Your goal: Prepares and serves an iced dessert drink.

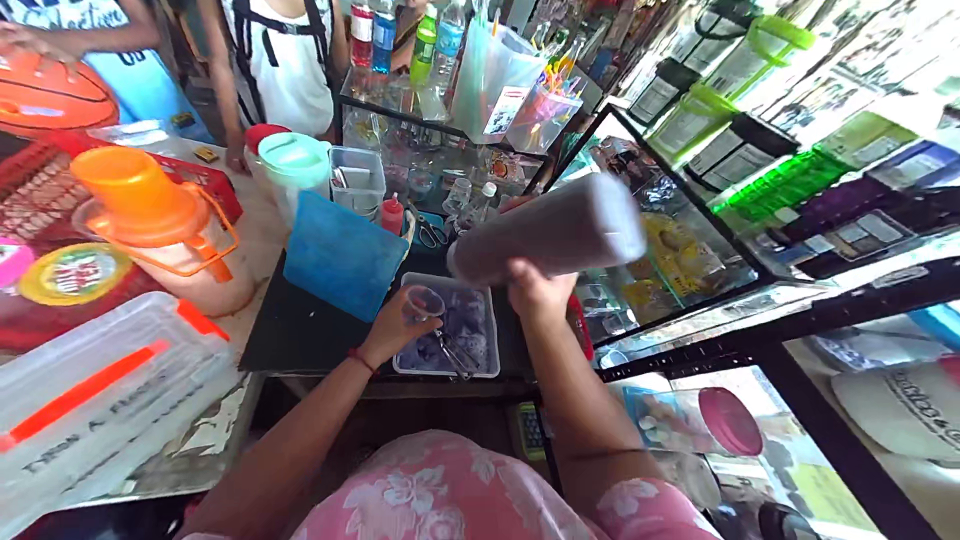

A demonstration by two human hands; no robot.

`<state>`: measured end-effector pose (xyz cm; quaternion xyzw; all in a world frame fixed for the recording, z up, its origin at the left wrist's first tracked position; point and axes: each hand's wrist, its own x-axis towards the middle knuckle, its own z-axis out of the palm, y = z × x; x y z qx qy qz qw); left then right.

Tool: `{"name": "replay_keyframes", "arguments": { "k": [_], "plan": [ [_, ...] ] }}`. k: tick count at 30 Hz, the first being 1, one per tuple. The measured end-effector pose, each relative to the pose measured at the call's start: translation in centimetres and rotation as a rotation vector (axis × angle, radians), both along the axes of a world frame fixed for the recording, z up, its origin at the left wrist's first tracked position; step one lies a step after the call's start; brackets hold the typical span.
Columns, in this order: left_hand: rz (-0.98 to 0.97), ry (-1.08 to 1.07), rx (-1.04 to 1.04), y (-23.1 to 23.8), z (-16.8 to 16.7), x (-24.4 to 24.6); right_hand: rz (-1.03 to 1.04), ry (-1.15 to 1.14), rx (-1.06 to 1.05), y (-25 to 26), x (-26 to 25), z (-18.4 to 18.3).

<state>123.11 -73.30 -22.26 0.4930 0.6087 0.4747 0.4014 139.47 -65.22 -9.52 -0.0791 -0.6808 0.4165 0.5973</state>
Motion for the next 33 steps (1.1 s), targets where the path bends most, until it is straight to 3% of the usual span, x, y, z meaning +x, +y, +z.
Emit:
{"name": "replay_keyframes", "arguments": {
  "k": [5,8,15,23,29,33],
  "plan": [
    [0.022,-0.063,0.122,-0.7,0.2,0.3,0.080,-0.091,-0.221,0.3,-1.8,-2.9],
    [0.022,-0.154,0.158,-1.1,-0.1,0.6,0.133,-0.050,-0.187,-0.1,-1.3,-2.2],
    [0.021,-0.409,0.125,-0.8,0.5,1.4,0.047,-0.157,-0.149,0.1,-2.2,-1.8],
    [0.040,-0.662,0.092,-1.0,1.0,2.1,0.010,-0.125,-0.156,0.5,-3.4,-1.3],
    [0.054,-0.623,0.334,-0.3,-0.4,2.6,0.071,-0.080,-0.130,-0.5,-3.5,-0.5],
    [0.084,-0.585,0.403,0.0,-0.4,2.6,0.117,0.000,-0.002,-2.3,-1.8,1.9]
  ]
}}
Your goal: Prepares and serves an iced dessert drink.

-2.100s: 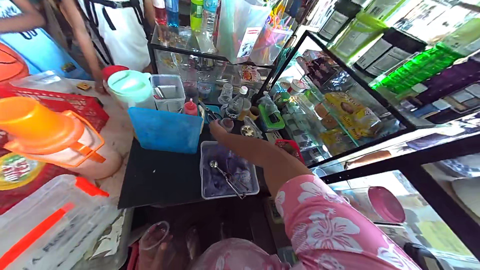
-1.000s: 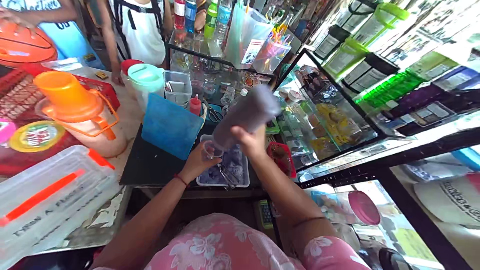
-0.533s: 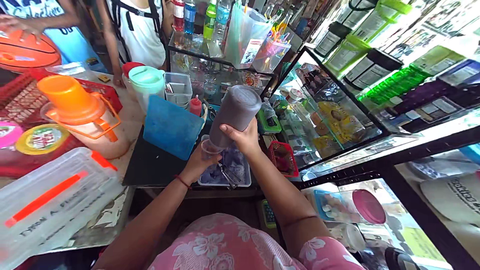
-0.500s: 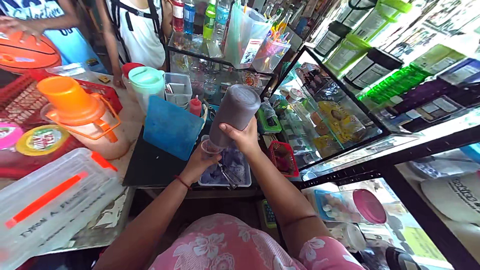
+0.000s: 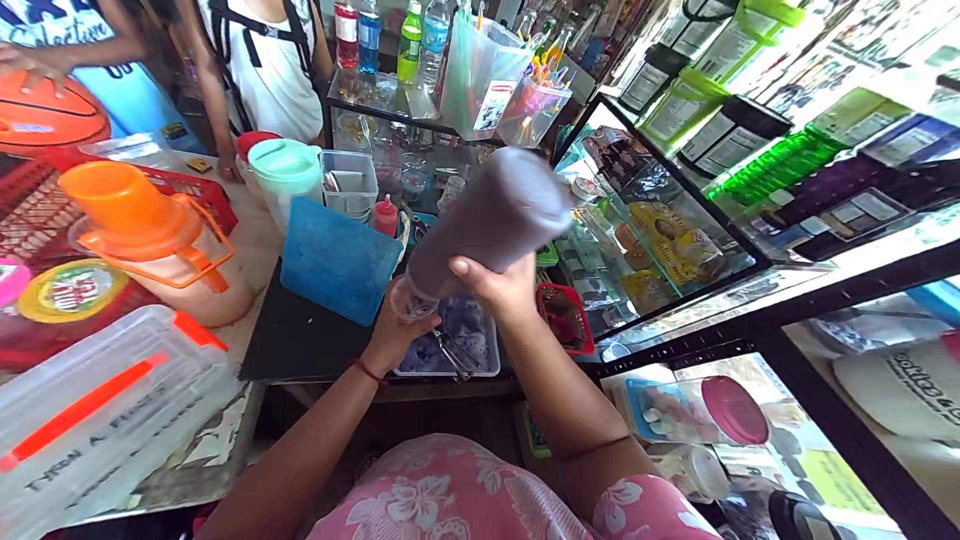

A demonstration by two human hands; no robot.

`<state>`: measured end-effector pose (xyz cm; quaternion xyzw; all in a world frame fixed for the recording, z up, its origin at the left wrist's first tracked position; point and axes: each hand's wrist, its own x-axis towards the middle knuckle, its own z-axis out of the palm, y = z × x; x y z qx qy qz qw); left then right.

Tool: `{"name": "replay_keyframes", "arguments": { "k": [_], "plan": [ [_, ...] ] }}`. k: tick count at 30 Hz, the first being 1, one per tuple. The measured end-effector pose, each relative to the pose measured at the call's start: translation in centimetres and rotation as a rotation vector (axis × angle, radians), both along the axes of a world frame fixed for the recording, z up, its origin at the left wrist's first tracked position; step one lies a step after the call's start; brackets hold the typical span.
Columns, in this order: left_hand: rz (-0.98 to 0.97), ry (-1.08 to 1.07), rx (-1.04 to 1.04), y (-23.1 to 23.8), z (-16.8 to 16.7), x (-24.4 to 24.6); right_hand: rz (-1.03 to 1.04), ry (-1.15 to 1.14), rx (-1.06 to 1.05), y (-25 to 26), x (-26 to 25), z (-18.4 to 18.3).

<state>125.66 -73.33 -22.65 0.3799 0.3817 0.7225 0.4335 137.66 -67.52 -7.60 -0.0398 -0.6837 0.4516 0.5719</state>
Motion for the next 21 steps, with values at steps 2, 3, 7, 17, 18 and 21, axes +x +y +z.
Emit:
{"name": "replay_keyframes", "arguments": {
  "k": [2,3,7,17,18,21],
  "plan": [
    [0.077,0.093,-0.024,0.1,0.0,-0.1,0.031,0.066,0.060,-0.6,0.5,0.6],
    [0.121,0.152,-0.036,0.0,0.2,-0.1,0.054,0.059,0.064,-0.6,0.4,0.3],
    [0.269,0.329,0.008,-0.2,1.0,-0.1,0.018,0.001,-0.040,-0.4,0.0,-1.3],
    [0.551,0.745,0.242,0.5,0.7,-1.2,0.051,-0.071,-0.107,0.2,0.2,-1.1],
    [0.559,0.788,0.232,0.6,1.0,-1.3,0.037,-0.082,-0.101,0.2,0.2,-1.0],
    [0.567,0.895,0.174,0.4,1.6,-1.3,0.001,-0.108,-0.073,0.3,0.2,-0.9]
  ]
}}
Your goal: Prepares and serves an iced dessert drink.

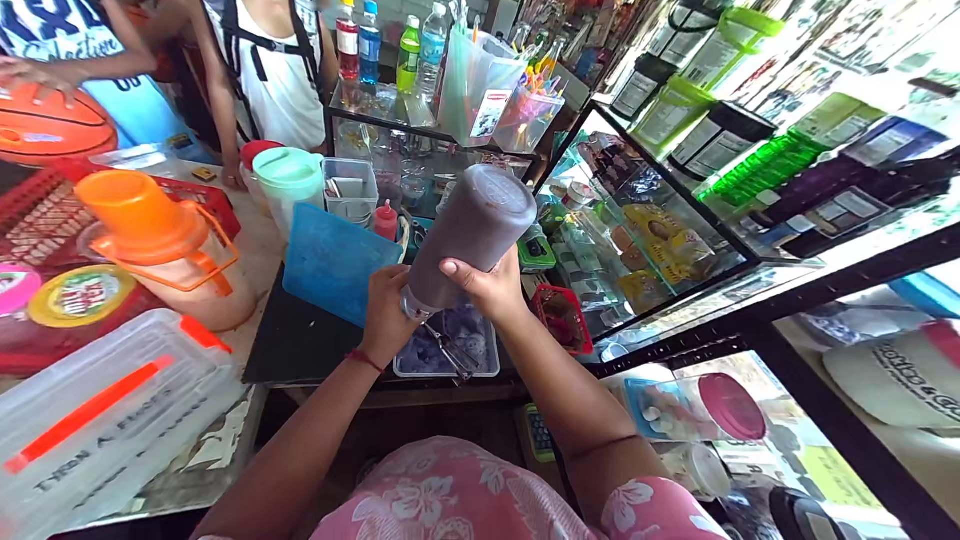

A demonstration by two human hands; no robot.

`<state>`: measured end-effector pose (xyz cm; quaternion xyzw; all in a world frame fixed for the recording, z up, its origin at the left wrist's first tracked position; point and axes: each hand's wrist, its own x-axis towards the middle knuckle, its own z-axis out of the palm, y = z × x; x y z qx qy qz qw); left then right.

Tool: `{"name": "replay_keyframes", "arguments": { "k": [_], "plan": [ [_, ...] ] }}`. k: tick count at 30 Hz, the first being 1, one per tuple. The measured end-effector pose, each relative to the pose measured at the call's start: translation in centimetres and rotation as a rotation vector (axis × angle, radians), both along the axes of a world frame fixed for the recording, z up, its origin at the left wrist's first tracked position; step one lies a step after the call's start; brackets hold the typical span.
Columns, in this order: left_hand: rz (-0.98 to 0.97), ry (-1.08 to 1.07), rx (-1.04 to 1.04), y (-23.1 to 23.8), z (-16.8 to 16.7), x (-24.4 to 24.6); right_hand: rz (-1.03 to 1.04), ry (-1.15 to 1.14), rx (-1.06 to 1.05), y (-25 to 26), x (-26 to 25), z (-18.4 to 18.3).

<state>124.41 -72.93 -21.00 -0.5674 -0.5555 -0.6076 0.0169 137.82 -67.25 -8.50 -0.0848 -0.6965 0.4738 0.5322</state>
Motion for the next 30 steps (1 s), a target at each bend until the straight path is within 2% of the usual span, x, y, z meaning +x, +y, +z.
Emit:
{"name": "replay_keyframes", "arguments": {
  "k": [3,6,9,12,18,24,27,30],
  "plan": [
    [0.036,0.036,-0.091,-0.5,0.5,0.1,-0.040,-0.020,0.034,0.1,-0.2,0.2],
    [0.039,0.018,-0.316,-1.2,2.0,0.1,-0.100,-0.031,0.085,0.8,-0.4,0.1],
    [-0.034,-0.046,-0.562,-1.8,3.2,-0.2,-0.130,-0.033,0.111,1.4,-0.7,-0.1],
    [-0.171,-0.207,-0.659,-1.9,3.4,-0.7,-0.137,-0.025,0.109,1.7,-1.2,-0.3],
    [-0.394,-0.616,-0.570,-1.5,2.6,-0.8,-0.141,-0.001,0.077,1.9,-2.0,-0.2],
    [-0.562,-0.857,-0.437,-0.5,2.4,-0.7,-0.059,0.098,-0.053,2.3,-2.8,-0.7],
    [-0.592,-0.908,-0.326,0.2,1.9,-0.6,0.002,0.139,-0.212,2.5,-3.1,-0.8],
    [-0.489,-0.761,-0.240,1.0,1.0,-0.9,0.070,0.178,-0.323,2.9,-3.2,-0.5]
  ]
}}
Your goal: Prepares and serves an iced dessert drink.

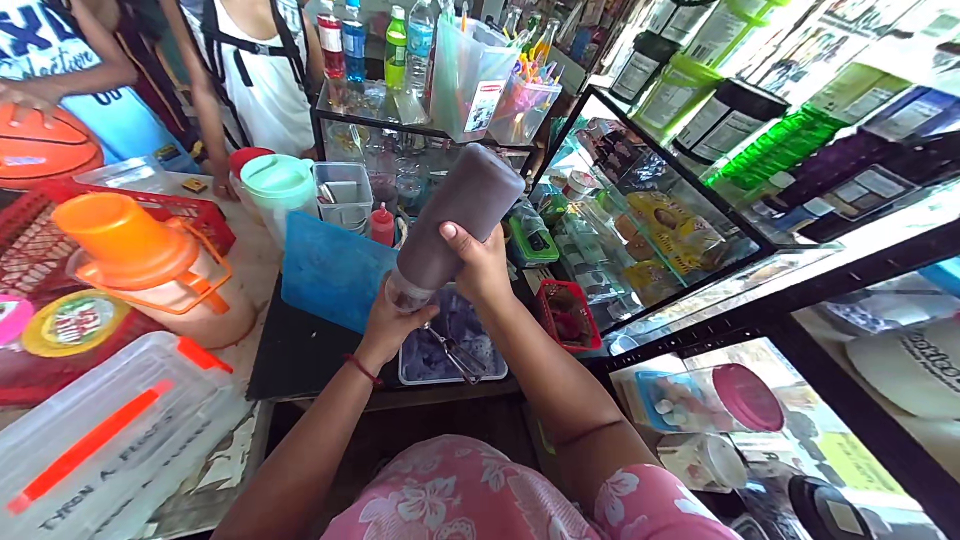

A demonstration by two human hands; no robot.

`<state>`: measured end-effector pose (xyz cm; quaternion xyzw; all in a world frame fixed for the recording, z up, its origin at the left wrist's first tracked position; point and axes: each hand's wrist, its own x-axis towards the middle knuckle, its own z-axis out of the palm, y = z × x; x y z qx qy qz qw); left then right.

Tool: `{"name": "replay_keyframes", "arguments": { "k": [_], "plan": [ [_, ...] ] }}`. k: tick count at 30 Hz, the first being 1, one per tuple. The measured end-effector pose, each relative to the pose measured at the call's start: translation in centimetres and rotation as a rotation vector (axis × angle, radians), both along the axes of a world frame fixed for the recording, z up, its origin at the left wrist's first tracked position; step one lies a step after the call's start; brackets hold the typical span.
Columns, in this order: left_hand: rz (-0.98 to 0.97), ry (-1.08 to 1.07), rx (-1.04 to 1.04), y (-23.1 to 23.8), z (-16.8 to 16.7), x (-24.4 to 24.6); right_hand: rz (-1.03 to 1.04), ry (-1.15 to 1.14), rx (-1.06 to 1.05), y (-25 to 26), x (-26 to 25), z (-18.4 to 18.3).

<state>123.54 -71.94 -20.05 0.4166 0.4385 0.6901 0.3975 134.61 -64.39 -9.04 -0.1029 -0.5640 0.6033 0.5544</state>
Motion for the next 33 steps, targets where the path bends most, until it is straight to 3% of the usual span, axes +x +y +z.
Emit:
{"name": "replay_keyframes", "arguments": {
  "k": [5,10,14,18,21,24,26,28,31,33],
  "plan": [
    [0.242,0.446,0.070,1.0,-1.0,-1.2,0.041,-0.071,-0.050,1.7,-0.3,1.0],
    [0.236,0.601,-0.021,1.7,-1.3,-2.7,0.051,-0.171,-0.070,3.4,-1.4,1.3],
    [0.086,0.480,-0.174,2.0,-1.7,-3.7,0.027,-0.148,-0.260,5.6,-2.7,-0.5],
    [-0.003,0.239,-0.318,2.3,-2.4,-4.5,-0.022,-0.087,-0.598,7.9,-3.6,-3.5],
    [-0.007,0.133,-0.347,2.3,-3.0,-4.7,-0.037,-0.024,-0.838,8.2,-3.8,-6.1],
    [-0.004,0.143,-0.324,1.9,-3.4,-5.0,-0.004,-0.054,-0.919,9.1,-3.6,-7.9],
    [-0.005,0.189,-0.310,0.8,-3.8,-5.8,-0.032,-0.240,-0.799,11.6,-3.2,-7.8],
    [0.006,0.261,-0.299,-1.1,-4.6,-6.5,-0.108,-0.570,-0.558,14.8,-2.1,-7.0],
    [0.056,0.391,-0.337,-5.1,-6.2,-7.6,-0.102,-1.360,0.070,18.6,-1.3,-6.0],
    [0.076,0.430,-0.408,-8.1,-7.7,-7.9,-0.052,-1.839,0.450,18.1,-3.0,-6.9]
  ]
}}
